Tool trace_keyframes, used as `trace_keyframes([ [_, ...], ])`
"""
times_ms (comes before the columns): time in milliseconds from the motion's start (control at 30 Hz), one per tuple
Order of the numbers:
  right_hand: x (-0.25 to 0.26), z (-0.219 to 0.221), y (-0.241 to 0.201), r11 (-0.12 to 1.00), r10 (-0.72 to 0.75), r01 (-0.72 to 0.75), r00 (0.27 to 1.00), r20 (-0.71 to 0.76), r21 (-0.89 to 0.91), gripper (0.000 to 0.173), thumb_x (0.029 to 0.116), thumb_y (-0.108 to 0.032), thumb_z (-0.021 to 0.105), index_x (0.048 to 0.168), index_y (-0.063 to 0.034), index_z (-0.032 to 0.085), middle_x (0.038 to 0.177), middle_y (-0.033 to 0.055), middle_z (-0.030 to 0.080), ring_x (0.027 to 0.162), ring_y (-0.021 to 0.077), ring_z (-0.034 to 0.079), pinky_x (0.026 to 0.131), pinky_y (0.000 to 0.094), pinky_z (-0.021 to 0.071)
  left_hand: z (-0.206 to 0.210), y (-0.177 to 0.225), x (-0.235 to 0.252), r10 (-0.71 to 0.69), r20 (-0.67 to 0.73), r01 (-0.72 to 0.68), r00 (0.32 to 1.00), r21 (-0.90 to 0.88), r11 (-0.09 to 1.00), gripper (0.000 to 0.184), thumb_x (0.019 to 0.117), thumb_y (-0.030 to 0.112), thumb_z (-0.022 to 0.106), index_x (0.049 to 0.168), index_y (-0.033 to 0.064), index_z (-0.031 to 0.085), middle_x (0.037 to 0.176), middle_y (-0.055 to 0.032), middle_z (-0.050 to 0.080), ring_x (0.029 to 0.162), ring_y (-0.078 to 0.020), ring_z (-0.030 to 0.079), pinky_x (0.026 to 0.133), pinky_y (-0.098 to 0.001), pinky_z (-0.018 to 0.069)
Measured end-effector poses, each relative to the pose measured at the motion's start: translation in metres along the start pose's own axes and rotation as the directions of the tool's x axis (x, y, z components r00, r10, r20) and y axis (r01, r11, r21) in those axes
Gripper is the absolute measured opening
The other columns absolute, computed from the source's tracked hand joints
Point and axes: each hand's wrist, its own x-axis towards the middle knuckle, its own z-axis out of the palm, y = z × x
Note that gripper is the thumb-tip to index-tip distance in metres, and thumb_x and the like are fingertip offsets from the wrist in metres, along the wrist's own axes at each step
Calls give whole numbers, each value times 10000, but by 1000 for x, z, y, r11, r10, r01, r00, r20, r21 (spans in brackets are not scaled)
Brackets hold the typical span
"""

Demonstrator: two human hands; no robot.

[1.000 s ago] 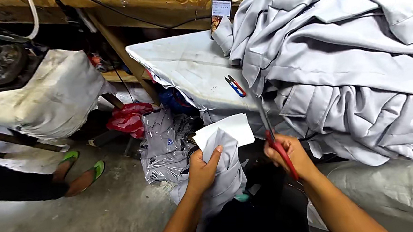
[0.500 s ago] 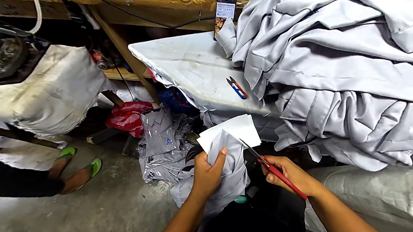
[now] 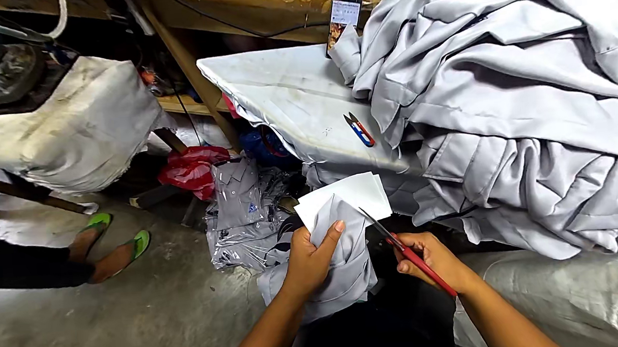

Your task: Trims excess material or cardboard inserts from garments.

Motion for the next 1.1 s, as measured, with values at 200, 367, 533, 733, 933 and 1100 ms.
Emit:
trace_keyframes([
  [200, -1, 2, 4, 1000, -18, 19, 1000, -18, 9, 582, 874, -682, 671, 730, -123, 595, 572, -134, 464, 500, -85, 407, 464, 118, 326, -3, -2, -1, 16, 9, -17, 1000, 7, 1000, 113, 962, 37, 610, 900, 102, 680, 782, 111, 710, 725, 27, 676, 711, -185, 579],
  [367, 0, 1, 4, 999, -37, 37, 999, 30, -20, 650, 878, -742, 607, 774, -100, 607, 590, -106, 479, 515, -63, 429, 475, 136, 347, -5, -4, -3, 18, 48, -18, 999, -3, 1000, 108, 958, 35, 616, 909, 101, 686, 796, 109, 717, 743, 27, 680, 727, -190, 583],
  [533, 2, 1, 4, 998, -59, 60, 997, 48, -32, 644, 897, -713, 608, 785, -79, 617, 605, -99, 478, 532, -69, 417, 491, 129, 334, -9, -4, -3, 25, 113, -27, 993, 16, 999, 110, 956, 45, 615, 906, 108, 689, 799, 123, 711, 745, 39, 672, 728, -185, 578],
  [733, 0, 1, 7, 998, -58, 58, 998, 35, -16, 613, 891, -691, 640, 719, -105, 593, 561, -114, 452, 499, -74, 398, 466, 133, 311, -11, -6, -4, 18, 129, -20, 991, 13, 1000, 107, 955, 41, 616, 915, 106, 690, 810, 122, 715, 754, 38, 674, 737, -187, 579],
  [933, 2, 1, 4, 997, -58, 60, 997, 44, -45, 649, 892, -725, 605, 781, -86, 616, 599, -97, 480, 528, -63, 425, 488, 137, 342, -12, -8, -4, 29, 212, -37, 977, 36, 999, 100, 961, 54, 620, 913, 97, 696, 822, 122, 717, 771, 46, 674, 746, -184, 578],
  [1100, 2, 8, 8, 996, -78, 77, 997, -16, -35, 601, 898, -659, 658, 710, -90, 603, 557, -119, 454, 505, -89, 394, 474, 123, 309, -15, -7, -5, 10, 216, -22, 976, 53, 998, 85, 959, 61, 622, 922, 94, 691, 830, 127, 715, 777, 50, 673, 754, -184, 578],
])
